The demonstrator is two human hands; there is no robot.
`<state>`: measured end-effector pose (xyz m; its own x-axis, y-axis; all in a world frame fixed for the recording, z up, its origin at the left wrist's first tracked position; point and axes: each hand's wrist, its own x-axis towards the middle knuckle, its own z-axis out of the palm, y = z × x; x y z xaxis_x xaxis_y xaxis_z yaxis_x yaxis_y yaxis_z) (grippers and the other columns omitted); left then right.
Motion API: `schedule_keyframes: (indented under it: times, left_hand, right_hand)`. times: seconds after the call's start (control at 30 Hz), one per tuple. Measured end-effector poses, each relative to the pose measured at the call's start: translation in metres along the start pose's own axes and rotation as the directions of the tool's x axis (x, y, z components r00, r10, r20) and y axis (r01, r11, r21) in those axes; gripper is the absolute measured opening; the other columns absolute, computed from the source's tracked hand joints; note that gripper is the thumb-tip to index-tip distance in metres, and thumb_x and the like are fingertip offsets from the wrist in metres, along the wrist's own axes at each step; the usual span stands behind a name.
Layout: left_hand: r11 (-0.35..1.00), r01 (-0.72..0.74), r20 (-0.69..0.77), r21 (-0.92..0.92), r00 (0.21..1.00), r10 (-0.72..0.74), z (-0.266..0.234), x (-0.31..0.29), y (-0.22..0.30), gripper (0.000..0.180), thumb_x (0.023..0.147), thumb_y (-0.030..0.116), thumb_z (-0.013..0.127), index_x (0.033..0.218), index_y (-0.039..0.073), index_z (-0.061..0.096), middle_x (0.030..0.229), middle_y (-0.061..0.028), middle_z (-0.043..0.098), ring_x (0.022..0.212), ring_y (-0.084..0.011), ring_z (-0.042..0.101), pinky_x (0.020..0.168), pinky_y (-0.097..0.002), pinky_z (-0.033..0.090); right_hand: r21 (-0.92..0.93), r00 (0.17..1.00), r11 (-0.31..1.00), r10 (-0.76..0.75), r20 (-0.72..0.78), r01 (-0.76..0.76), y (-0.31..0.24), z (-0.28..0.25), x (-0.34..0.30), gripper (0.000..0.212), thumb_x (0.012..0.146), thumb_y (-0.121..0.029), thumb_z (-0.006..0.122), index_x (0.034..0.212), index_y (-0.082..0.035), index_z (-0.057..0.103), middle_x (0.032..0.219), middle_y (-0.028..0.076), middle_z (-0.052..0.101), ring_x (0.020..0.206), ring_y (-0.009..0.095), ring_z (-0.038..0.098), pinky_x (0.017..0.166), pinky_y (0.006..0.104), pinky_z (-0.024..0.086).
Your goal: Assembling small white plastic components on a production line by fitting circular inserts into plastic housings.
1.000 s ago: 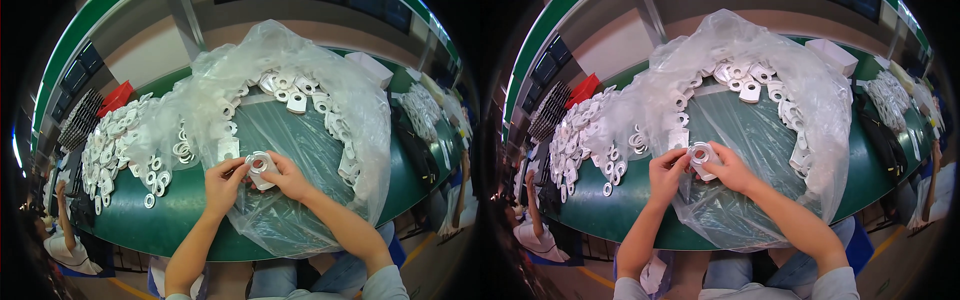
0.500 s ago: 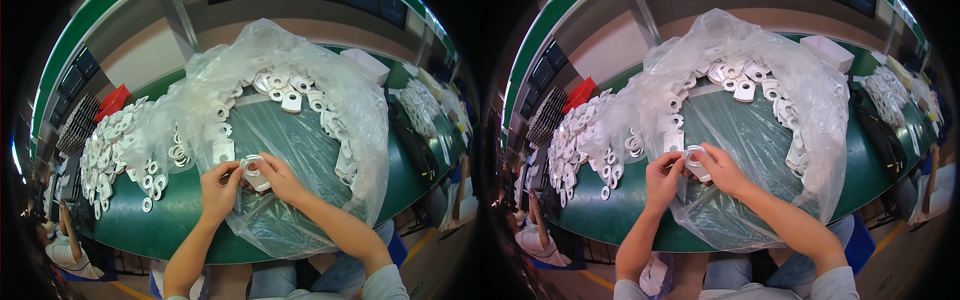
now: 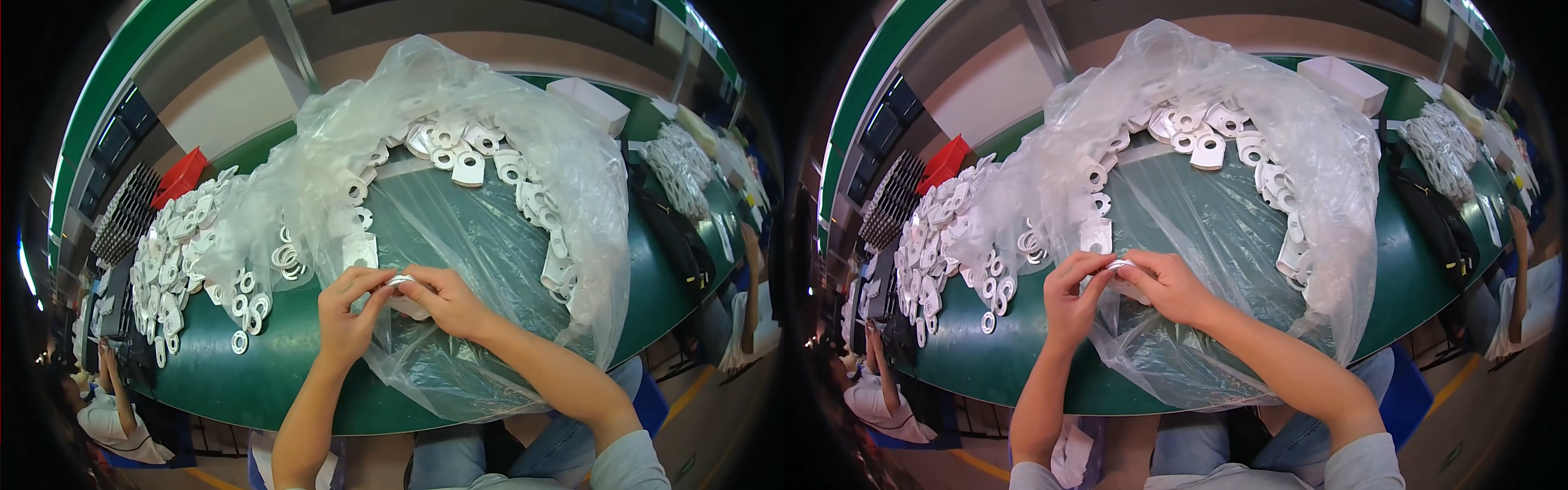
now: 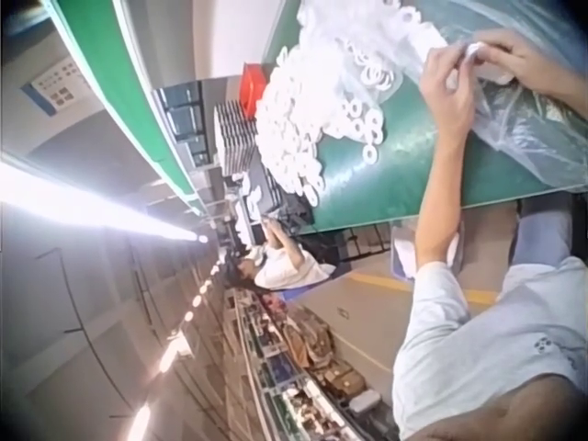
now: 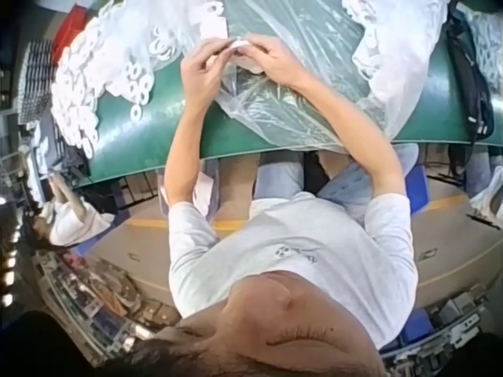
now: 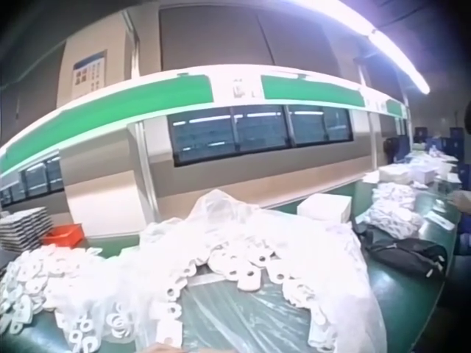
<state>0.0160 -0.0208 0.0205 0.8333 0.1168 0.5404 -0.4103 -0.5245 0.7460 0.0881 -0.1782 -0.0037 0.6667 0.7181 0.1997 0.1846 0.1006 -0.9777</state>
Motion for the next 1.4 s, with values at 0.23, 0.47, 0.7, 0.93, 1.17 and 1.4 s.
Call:
schedule_keyframes:
  times: [0.23,0.47,0.7,0.93,1.17,1.4]
  left_hand:
    - [0.996,0.007,-0.031,0.089,1.000,-0.005,0.004,-0.004,0.004,0.010,0.077,-0.003,0.064,0.086,-0.002,0.066,0.081,-0.0100,0.065,0.070,-0.0177,0.062,0.063,-0.0267,0.047]
    - [0.970,0.243,0.134,-0.014,0.962,-0.239,0.011,-0.002,0.005,0.030,0.079,-0.005,0.062,0.109,-0.001,0.058,0.097,-0.0064,0.062,0.083,-0.0108,0.059,0.069,-0.0233,0.048]
    - [0.822,0.475,0.275,-0.314,0.874,-0.400,-0.007,-0.001,-0.008,0.034,0.082,-0.001,0.061,0.116,0.000,0.056,0.093,-0.0063,0.064,0.082,-0.0104,0.060,0.068,-0.0233,0.048]
    - [0.870,0.397,0.013,-0.292,0.911,-0.412,-0.053,-0.010,0.007,0.025,0.084,0.004,0.060,0.109,0.000,0.062,0.075,0.0021,0.059,0.065,-0.0044,0.049,0.058,-0.0189,0.037]
    - [0.708,0.618,-0.621,0.342,0.714,-0.324,-0.266,-0.093,-0.038,0.035,0.079,0.005,0.063,0.113,-0.002,0.059,0.073,-0.0052,0.060,0.056,-0.0089,0.052,0.047,-0.0232,0.040]
    - [0.566,0.429,-0.604,0.704,0.781,0.159,-0.351,-0.023,-0.055,0.055,0.077,0.002,0.060,0.131,0.001,0.046,0.120,-0.0176,0.056,0.093,-0.0221,0.063,0.074,-0.0322,0.052]
  right_hand:
    - [-0.001,0.999,0.999,0.051,-0.017,-0.051,0.008,0.001,0.001,0.027,0.095,-0.022,0.049,0.082,-0.001,0.058,0.068,0.002,0.057,0.060,0.008,0.056,0.053,0.0222,0.044]
    - [0.175,0.980,0.981,-0.046,-0.194,0.081,0.019,0.005,0.008,0.037,0.098,-0.030,0.040,0.088,0.000,0.057,0.072,0.002,0.058,0.058,0.009,0.056,0.051,0.0234,0.044]
    - [0.361,0.981,0.916,0.194,-0.011,-0.177,0.006,0.002,0.003,0.038,0.099,-0.031,0.038,0.093,0.000,0.059,0.079,0.001,0.059,0.074,0.007,0.051,0.068,0.0249,0.043]
    - [0.282,0.980,0.938,0.191,0.059,-0.200,0.014,-0.016,0.002,0.044,0.098,-0.041,0.032,0.104,-0.003,0.054,0.084,0.009,0.062,0.067,0.015,0.058,0.049,0.0230,0.045]
    - [0.212,0.982,0.960,0.172,0.073,-0.184,0.010,-0.012,0.004,0.036,0.099,-0.031,0.034,0.097,-0.002,0.057,0.085,0.010,0.062,0.069,0.015,0.059,0.050,0.0227,0.045]
    - [0.138,0.983,0.975,0.161,0.086,-0.172,0.007,-0.008,0.005,0.032,0.097,-0.024,0.037,0.093,-0.001,0.058,0.085,0.009,0.061,0.070,0.013,0.059,0.051,0.0225,0.045]
